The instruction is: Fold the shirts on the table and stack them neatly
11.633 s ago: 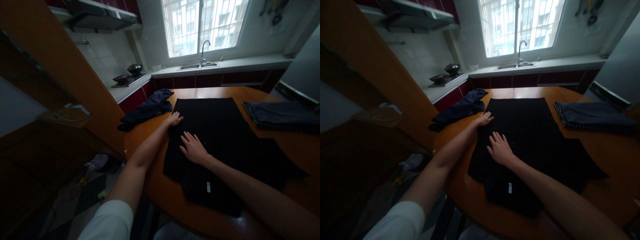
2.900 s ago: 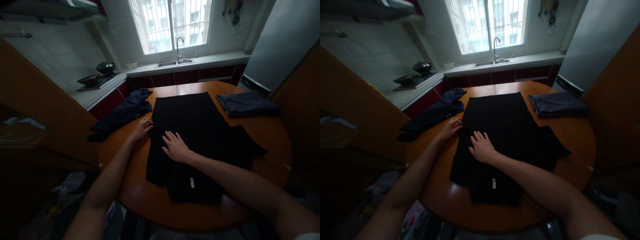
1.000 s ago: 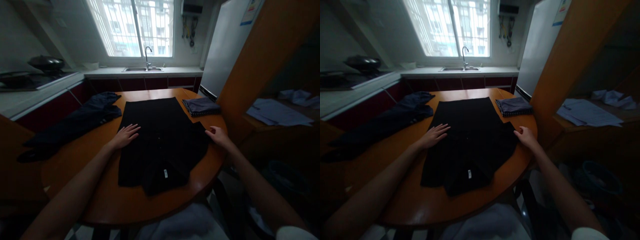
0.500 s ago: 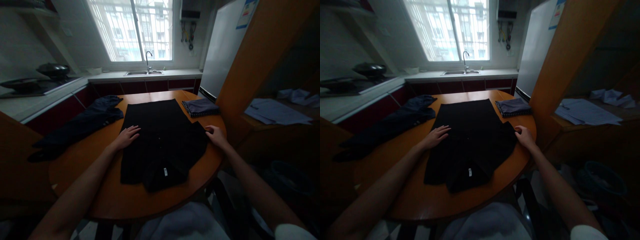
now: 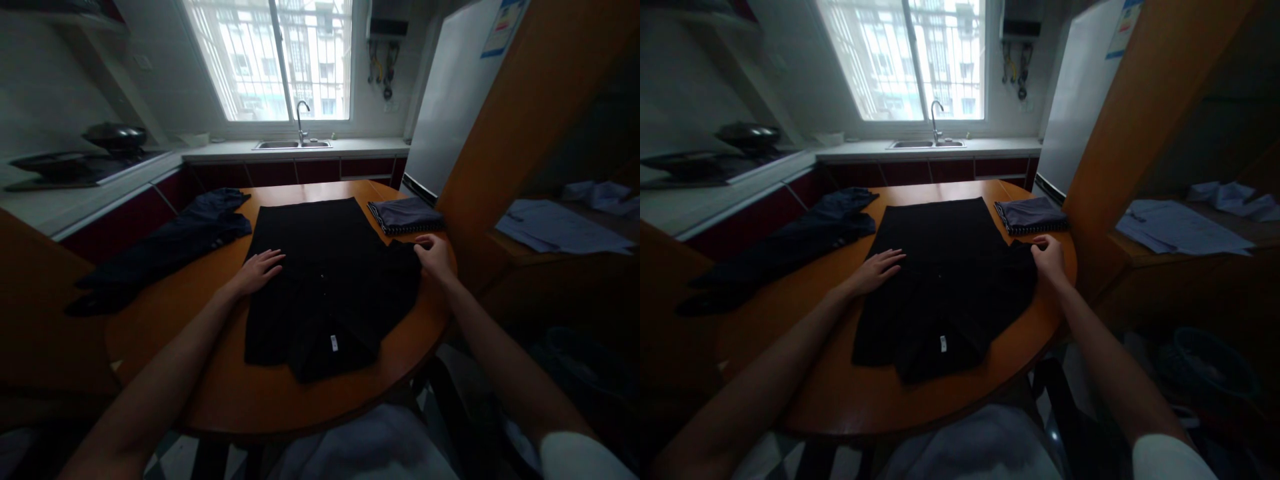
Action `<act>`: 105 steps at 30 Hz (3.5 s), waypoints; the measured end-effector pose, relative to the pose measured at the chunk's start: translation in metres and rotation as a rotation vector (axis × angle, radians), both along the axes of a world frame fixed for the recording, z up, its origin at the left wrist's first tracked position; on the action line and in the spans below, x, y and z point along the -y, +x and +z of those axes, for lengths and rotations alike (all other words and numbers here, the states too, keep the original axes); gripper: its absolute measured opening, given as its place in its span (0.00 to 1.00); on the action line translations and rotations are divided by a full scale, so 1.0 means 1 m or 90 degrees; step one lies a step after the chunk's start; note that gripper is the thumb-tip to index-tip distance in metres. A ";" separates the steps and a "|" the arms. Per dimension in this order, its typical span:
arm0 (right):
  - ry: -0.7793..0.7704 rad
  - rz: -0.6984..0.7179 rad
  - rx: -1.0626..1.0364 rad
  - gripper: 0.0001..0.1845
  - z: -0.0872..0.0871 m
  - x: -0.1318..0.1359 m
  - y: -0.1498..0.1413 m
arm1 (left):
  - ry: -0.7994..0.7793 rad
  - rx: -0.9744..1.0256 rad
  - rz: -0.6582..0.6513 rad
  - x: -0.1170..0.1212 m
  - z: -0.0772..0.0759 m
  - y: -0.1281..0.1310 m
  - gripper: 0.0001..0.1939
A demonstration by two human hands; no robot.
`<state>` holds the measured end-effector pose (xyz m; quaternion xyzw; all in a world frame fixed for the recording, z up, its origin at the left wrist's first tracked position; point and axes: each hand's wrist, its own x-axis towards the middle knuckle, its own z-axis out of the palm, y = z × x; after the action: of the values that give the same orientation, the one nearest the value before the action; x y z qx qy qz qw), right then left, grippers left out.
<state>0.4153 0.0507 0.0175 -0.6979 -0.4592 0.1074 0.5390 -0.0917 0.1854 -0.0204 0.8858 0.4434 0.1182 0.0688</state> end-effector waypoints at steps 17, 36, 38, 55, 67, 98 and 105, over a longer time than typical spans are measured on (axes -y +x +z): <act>-0.021 0.264 0.258 0.18 -0.025 -0.048 -0.034 | 0.007 -0.005 0.000 0.001 -0.001 -0.001 0.30; 0.018 0.162 0.076 0.28 -0.058 -0.001 -0.038 | 0.001 0.000 -0.009 -0.003 -0.002 -0.002 0.33; -0.053 0.148 0.119 0.28 -0.062 -0.005 -0.036 | -0.004 0.008 -0.003 -0.002 -0.001 -0.001 0.32; -0.302 0.244 0.425 0.36 -0.056 -0.071 -0.078 | 0.020 0.388 0.183 -0.009 0.005 -0.027 0.29; 0.006 -0.004 0.103 0.27 -0.053 -0.094 -0.012 | 0.034 0.416 0.195 -0.009 0.007 -0.026 0.24; -0.077 0.060 0.052 0.12 -0.062 -0.096 -0.006 | -0.023 0.392 0.225 -0.003 0.016 -0.050 0.19; -0.096 0.062 0.028 0.17 -0.057 -0.095 -0.007 | 0.065 0.238 0.078 0.019 0.042 -0.001 0.16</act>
<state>0.4087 0.1454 -0.0394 -0.7155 -0.4951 0.1524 0.4687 -0.0930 0.1667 0.0213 0.8221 0.4694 0.3070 0.0978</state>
